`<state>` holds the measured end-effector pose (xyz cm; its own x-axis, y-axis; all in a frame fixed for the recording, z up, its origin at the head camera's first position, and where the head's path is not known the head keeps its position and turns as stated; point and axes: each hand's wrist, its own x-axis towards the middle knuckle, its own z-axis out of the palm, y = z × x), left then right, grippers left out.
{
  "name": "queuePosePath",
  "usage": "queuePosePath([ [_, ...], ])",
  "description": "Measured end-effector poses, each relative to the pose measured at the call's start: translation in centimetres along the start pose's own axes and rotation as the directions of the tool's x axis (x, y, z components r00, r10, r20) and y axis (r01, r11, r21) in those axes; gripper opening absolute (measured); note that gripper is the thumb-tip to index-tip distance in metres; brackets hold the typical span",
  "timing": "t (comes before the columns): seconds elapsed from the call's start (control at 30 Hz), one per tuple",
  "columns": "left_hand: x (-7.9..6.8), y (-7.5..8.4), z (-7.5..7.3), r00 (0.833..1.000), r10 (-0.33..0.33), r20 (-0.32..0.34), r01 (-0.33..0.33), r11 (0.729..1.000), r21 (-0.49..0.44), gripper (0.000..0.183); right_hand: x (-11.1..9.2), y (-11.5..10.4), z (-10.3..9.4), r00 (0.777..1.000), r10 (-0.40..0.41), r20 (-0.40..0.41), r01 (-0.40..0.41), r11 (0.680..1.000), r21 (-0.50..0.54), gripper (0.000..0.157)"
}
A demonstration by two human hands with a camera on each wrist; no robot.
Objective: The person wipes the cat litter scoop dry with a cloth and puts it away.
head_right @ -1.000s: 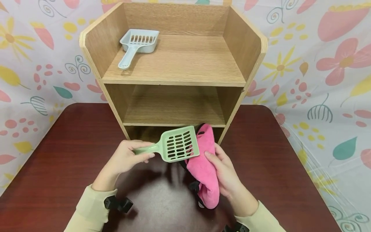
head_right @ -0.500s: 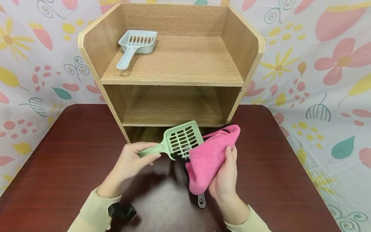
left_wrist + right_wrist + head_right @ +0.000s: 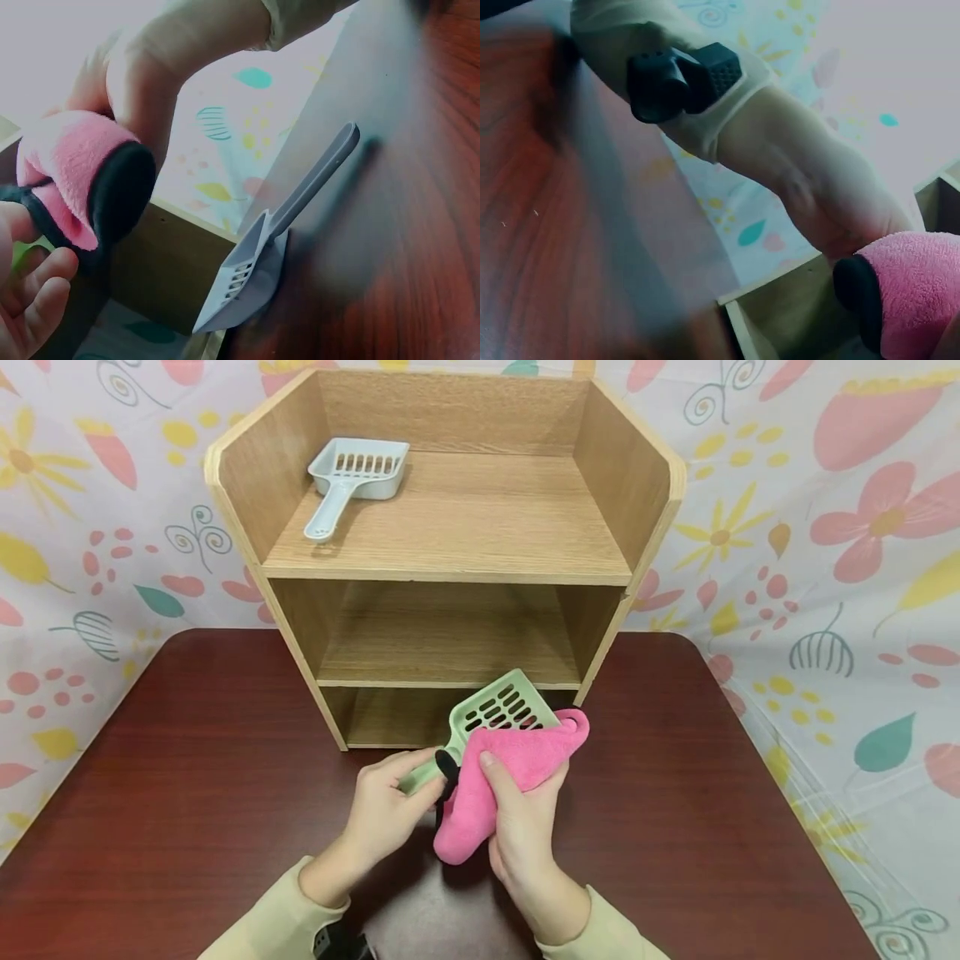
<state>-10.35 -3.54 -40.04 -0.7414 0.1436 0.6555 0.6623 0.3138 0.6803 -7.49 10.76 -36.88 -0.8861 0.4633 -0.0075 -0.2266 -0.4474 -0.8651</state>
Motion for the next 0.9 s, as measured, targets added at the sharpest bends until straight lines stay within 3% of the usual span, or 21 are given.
queuePosePath([
  [0.07,-0.1,0.1,0.2,1.0,0.007,0.008,-0.007,1.0,0.005,0.027,0.1,0.2,-0.1,1.0,0.014,0.005,-0.014,1.0,-0.018,0.068],
  [0.27,0.1,0.1,0.1,0.995,0.07,0.076,-0.074,0.996,0.052,0.028,1.0,0.1,-0.7,0.994,0.076,-0.079,-0.081,0.995,-0.058,0.058],
  [0.4,0.4,0.1,-0.4,0.99,0.082,0.117,-0.094,0.99,0.101,0.028,1.7,0.0,-1.2,0.993,0.064,-0.103,-0.07,0.996,-0.054,0.06],
  [0.63,0.8,0.3,-1.3,0.987,-0.013,0.158,-0.001,0.996,0.084,0.026,2.6,-0.4,-1.7,0.989,-0.022,-0.146,0.019,1.0,-0.023,0.059],
  [0.9,0.3,0.2,-0.7,0.989,-0.092,0.116,0.088,0.995,0.042,0.025,1.5,1.0,-0.8,0.995,0.013,-0.097,-0.012,1.0,0.012,0.057],
])
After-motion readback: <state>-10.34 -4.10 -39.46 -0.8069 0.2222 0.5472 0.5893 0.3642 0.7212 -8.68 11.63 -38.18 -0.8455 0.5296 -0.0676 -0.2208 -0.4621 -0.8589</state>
